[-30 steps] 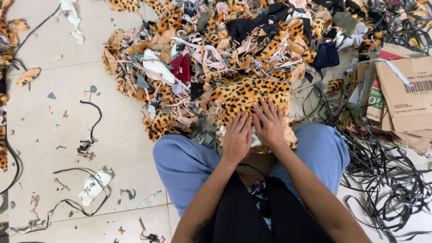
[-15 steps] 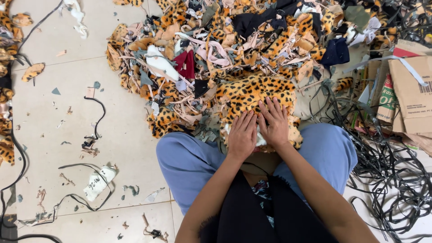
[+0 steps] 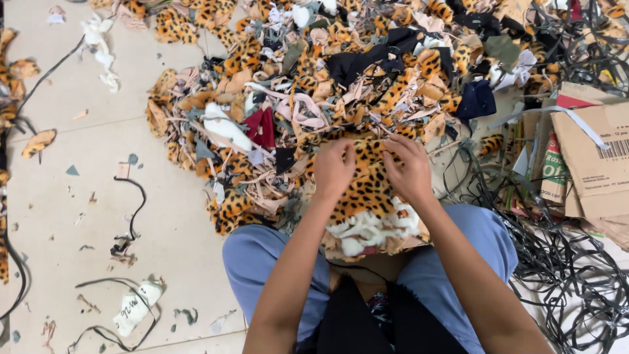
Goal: Stuffing a leopard-print fabric casing with fabric scraps
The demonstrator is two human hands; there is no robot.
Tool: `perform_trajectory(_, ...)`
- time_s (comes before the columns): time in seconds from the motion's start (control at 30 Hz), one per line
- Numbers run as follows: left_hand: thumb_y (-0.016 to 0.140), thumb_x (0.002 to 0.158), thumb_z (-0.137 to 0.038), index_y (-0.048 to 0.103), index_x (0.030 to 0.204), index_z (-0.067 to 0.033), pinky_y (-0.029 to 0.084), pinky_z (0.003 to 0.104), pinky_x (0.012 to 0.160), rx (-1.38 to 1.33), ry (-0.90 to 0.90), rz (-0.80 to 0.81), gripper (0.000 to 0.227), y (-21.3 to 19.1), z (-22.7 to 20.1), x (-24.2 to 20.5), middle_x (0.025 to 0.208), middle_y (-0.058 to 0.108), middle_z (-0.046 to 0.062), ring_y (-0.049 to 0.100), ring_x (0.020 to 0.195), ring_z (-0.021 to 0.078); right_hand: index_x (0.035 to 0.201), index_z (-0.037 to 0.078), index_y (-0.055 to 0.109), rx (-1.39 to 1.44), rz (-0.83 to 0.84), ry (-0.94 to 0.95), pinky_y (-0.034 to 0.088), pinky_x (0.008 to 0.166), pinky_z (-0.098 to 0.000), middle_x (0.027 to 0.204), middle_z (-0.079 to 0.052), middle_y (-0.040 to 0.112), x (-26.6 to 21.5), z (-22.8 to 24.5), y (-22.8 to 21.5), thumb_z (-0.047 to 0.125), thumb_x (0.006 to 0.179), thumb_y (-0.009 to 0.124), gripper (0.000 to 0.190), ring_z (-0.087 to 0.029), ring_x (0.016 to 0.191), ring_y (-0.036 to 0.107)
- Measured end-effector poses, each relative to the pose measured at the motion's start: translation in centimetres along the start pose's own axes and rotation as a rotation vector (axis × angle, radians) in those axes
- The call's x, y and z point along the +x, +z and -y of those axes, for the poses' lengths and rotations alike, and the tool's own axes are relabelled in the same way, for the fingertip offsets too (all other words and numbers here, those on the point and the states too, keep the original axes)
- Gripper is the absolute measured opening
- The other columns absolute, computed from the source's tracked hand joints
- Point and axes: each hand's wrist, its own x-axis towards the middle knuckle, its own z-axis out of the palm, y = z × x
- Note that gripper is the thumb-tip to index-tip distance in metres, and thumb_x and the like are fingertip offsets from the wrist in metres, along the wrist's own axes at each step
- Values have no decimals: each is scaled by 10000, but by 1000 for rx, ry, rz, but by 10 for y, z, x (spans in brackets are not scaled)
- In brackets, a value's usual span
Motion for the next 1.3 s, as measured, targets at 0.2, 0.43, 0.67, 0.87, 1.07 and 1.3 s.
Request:
perform_trajectory(0.2,637,948,-214,526,1501,-153,396,552,1114,339,-244,506,568,2,-3,69,1581,381,206,325,1455,461,1215,167,759,-69,219,119,484,1004,-479,1231,-68,712,35,-9,26,187,908,691,315,-341,1168,635)
perform_trajectory(0.43,542,1006,-219,590,1437,-170,443,507,1086,-72,-343,344,437,-4,-19,78,1411,586,128,502,1352,380,1219,163,750,73,211,110,471,1010,-436,1192,-43,720,51,11,35,137,929,692,297,-300,1185,632)
perform_trajectory(0.67,554,923,73,654,1280,19,636,344,887,-889,-306,-32,375,-41,-38,79,1163,688,286,722,1045,316,1361,-4,547,275,62,89,490,934,-604,1192,-292,637,83,70,25,168,844,846,622,-505,1129,607)
perform_trajectory(0.87,806,825,-159,771,973,-149,554,383,864,-122,40,-78,153,-81,-21,74,1019,597,48,628,999,308,1169,111,733,529,88,85,495,961,-503,1095,-136,692,81,62,16,10,935,631,274,-364,1130,633)
perform_trajectory(1.07,745,899,-269,684,932,-111,489,397,862,-431,-83,270,171,-108,-8,57,994,622,80,614,978,277,1020,-1,744,1038,146,579,604,884,-427,1023,-123,677,65,60,-23,123,965,678,151,-215,962,694)
perform_trajectory(1.3,891,799,-273,645,1266,-61,443,535,1078,-385,-85,716,569,-130,-65,35,1262,679,202,594,1249,418,940,10,738,1302,-15,707,706,759,-444,766,-65,718,55,135,-60,189,999,678,198,-143,645,732)
